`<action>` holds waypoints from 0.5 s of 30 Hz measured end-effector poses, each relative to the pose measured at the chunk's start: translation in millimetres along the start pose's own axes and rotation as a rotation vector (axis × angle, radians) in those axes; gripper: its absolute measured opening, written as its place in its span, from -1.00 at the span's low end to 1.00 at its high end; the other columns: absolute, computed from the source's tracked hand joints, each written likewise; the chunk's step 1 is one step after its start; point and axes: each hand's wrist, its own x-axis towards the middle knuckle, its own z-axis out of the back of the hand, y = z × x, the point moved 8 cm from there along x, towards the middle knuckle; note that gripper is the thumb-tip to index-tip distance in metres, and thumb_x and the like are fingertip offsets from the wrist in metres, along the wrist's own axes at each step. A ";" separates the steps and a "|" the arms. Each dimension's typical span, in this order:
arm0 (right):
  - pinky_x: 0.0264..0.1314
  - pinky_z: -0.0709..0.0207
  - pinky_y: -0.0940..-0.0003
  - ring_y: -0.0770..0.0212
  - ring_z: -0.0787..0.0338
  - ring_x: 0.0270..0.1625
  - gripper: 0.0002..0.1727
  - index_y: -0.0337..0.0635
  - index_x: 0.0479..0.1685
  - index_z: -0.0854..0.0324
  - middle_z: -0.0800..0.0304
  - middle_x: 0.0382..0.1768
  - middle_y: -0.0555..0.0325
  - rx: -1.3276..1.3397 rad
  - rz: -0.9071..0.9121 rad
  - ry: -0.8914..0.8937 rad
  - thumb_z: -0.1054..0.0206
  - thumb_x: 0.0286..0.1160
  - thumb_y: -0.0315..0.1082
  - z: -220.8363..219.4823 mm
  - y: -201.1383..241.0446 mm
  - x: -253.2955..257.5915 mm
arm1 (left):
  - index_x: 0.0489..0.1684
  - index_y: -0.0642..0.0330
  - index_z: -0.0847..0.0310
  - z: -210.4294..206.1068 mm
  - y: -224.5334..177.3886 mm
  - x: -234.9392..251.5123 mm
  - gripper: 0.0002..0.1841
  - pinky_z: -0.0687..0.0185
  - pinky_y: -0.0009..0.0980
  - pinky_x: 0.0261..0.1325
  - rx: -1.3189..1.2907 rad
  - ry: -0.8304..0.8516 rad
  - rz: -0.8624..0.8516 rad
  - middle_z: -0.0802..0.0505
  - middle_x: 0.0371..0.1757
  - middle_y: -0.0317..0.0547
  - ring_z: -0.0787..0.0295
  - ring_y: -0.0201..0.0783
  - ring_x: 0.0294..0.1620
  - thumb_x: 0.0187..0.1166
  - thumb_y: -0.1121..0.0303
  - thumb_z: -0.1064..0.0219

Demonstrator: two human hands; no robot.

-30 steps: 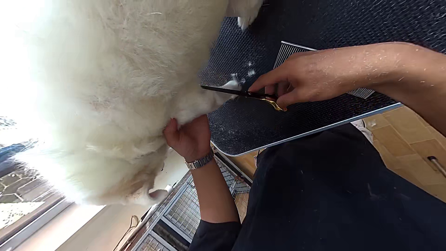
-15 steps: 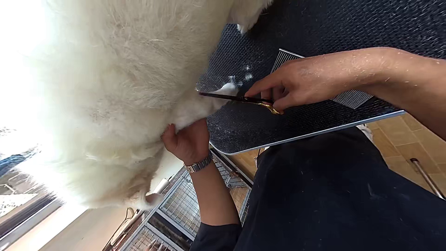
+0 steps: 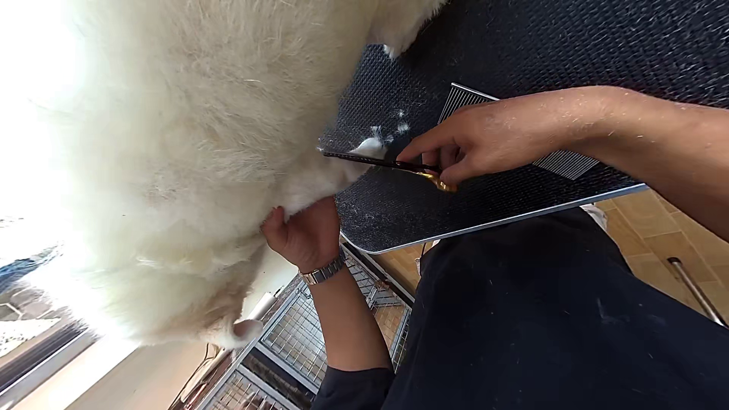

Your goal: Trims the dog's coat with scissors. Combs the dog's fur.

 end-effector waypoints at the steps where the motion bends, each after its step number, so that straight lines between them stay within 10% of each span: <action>1: -0.19 -0.65 0.44 0.43 -0.72 -0.30 -0.43 0.09 0.55 -0.59 -0.80 -0.17 0.25 -0.014 -0.017 -0.005 -0.45 0.51 -0.42 0.2 -0.3 0.1 | 0.01 0.03 -0.72 -0.1 -0.2 0.5 -0.55 -0.60 0.07 0.42 0.001 0.004 0.001 -0.85 0.10 -0.10 -0.75 -0.10 0.26 0.15 0.12 -0.64; 6: -0.06 -0.77 0.28 0.31 -0.83 -0.19 -0.43 0.04 0.55 -0.50 -0.80 -0.06 0.17 0.000 -0.051 -0.180 -0.41 0.52 -0.44 -14.4 -8.3 2.4 | 0.04 0.02 -0.72 -0.1 0.3 1.8 -0.56 -0.57 0.05 0.46 0.015 0.042 0.011 -0.85 0.13 -0.10 -0.74 -0.11 0.29 0.19 0.12 -0.62; 12: -0.27 -0.73 -0.03 -0.07 -0.85 -0.24 -0.52 -0.21 0.46 -0.57 -0.79 -0.07 -0.10 -0.196 0.122 -0.884 -0.32 0.50 -0.49 -66.4 -6.5 7.3 | 0.16 0.06 -0.65 -6.2 -0.5 6.5 -0.53 -0.49 0.07 0.55 0.013 0.106 0.029 -0.79 0.25 -0.03 -0.67 -0.05 0.41 0.28 0.15 -0.56; 15: -0.10 -0.77 0.04 -0.08 -0.84 -0.02 -0.44 -0.18 0.41 -0.63 -0.75 0.08 -0.14 -0.286 0.167 -1.009 -0.53 0.40 -0.20 -87.2 -2.3 17.9 | 0.14 0.04 -0.65 -7.1 -2.2 5.8 -0.60 -0.50 0.08 0.53 0.044 0.146 0.041 -0.80 0.22 -0.06 -0.68 -0.07 0.39 0.35 0.15 -0.51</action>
